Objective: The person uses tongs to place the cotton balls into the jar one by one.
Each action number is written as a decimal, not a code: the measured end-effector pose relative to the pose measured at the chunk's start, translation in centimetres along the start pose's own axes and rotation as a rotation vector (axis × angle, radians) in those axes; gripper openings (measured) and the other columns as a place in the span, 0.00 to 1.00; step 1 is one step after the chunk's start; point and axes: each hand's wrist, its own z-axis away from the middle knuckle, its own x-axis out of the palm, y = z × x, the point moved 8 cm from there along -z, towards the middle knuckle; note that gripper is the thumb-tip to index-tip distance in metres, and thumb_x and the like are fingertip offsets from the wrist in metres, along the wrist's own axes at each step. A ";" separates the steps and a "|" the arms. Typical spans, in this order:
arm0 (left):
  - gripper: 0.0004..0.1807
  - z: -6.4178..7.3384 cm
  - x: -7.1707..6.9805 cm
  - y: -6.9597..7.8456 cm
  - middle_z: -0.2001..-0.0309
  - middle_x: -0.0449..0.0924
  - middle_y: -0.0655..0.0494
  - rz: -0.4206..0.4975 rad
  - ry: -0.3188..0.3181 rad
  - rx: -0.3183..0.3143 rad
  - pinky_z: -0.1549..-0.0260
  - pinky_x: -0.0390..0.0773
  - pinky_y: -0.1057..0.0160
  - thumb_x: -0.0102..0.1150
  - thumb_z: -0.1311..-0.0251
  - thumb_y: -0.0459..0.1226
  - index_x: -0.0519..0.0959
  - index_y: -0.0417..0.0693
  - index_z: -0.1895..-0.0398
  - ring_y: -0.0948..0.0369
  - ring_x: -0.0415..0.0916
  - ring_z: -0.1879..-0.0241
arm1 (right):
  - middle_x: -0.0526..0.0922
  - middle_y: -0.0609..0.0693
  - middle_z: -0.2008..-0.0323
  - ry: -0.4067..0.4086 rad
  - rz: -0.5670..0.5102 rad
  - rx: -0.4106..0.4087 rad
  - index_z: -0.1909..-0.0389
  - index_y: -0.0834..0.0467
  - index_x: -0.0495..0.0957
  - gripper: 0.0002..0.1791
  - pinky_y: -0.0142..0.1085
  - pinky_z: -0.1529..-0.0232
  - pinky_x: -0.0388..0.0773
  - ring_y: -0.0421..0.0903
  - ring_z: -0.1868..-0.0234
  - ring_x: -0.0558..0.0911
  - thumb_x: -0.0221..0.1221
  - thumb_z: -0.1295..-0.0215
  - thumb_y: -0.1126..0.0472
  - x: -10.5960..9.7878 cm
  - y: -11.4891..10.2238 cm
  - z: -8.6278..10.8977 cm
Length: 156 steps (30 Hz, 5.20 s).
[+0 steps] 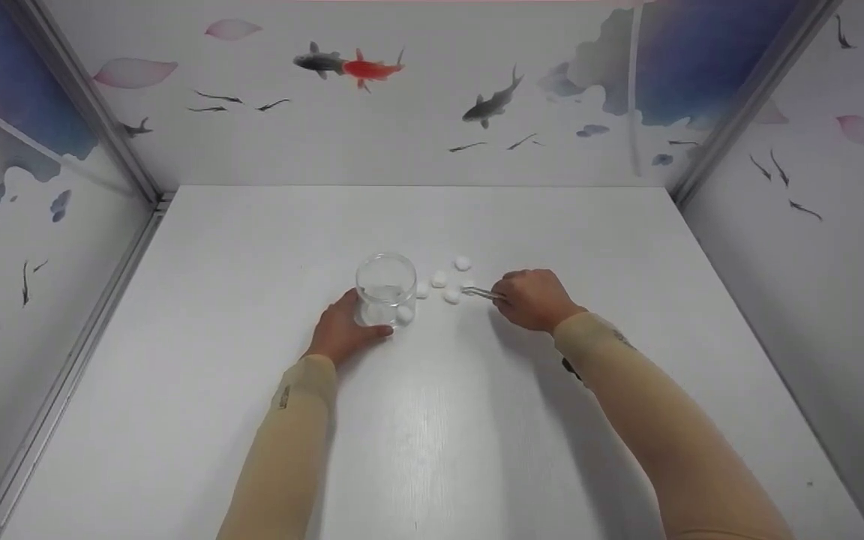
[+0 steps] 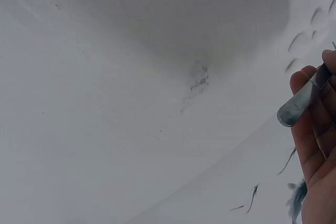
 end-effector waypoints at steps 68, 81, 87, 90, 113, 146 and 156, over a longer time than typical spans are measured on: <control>0.55 0.0 0.1 0.1 0.26 0.61 0.51 -0.026 -0.016 -0.007 0.25 0.46 0.49 0.76 0.52 0.55 0.58 0.51 0.22 0.50 0.53 0.26 | 0.83 0.46 0.76 0.095 0.013 0.013 0.70 0.56 0.89 0.06 0.40 0.75 0.82 0.43 0.75 0.82 0.63 0.39 0.65 -0.4 0.1 0.8; 0.56 -0.1 0.0 0.1 0.26 0.60 0.50 -0.020 -0.016 0.003 0.25 0.46 0.50 0.76 0.51 0.55 0.57 0.49 0.22 0.49 0.52 0.26 | 0.83 0.46 0.75 0.099 0.019 0.005 0.69 0.56 0.89 0.06 0.41 0.75 0.83 0.43 0.75 0.82 0.63 0.38 0.65 -0.8 -0.2 0.6; 0.55 0.0 -0.1 0.3 0.26 0.61 0.49 -0.011 -0.014 0.006 0.26 0.47 0.48 0.76 0.51 0.54 0.57 0.48 0.23 0.48 0.52 0.26 | 0.84 0.46 0.75 0.106 0.012 -0.006 0.69 0.56 0.89 0.07 0.41 0.76 0.83 0.43 0.76 0.82 0.62 0.37 0.64 -1.3 -0.3 0.2; 0.56 0.0 -0.1 0.2 0.26 0.61 0.49 -0.013 -0.014 -0.001 0.26 0.48 0.48 0.77 0.52 0.54 0.57 0.49 0.22 0.48 0.52 0.26 | 0.84 0.46 0.75 0.119 0.004 -0.021 0.69 0.56 0.89 0.07 0.41 0.76 0.83 0.43 0.76 0.83 0.62 0.37 0.65 -1.8 -0.5 -0.1; 0.56 0.0 0.0 -0.1 0.25 0.60 0.51 -0.005 -0.015 -0.012 0.25 0.47 0.50 0.77 0.53 0.55 0.58 0.50 0.22 0.50 0.51 0.25 | 0.83 0.44 0.76 0.239 0.010 -0.195 0.69 0.54 0.88 0.09 0.35 0.82 0.78 0.39 0.79 0.79 0.60 0.38 0.66 -5.7 -7.8 -4.6; 0.54 0.3 -0.3 0.6 0.26 0.61 0.49 -0.022 -0.006 0.017 0.25 0.44 0.49 0.77 0.51 0.53 0.59 0.49 0.23 0.48 0.52 0.26 | 0.81 0.46 0.77 0.258 -0.016 -0.154 0.70 0.56 0.86 0.05 0.39 0.82 0.78 0.41 0.80 0.78 0.62 0.39 0.67 -4.8 -3.5 -2.0; 0.55 0.0 -0.1 0.0 0.26 0.61 0.50 -0.003 -0.007 0.014 0.26 0.46 0.48 0.77 0.52 0.54 0.58 0.50 0.23 0.47 0.51 0.25 | 0.83 0.47 0.76 0.115 0.043 0.001 0.69 0.57 0.88 0.04 0.41 0.76 0.82 0.44 0.76 0.82 0.65 0.38 0.64 -1.9 1.2 0.4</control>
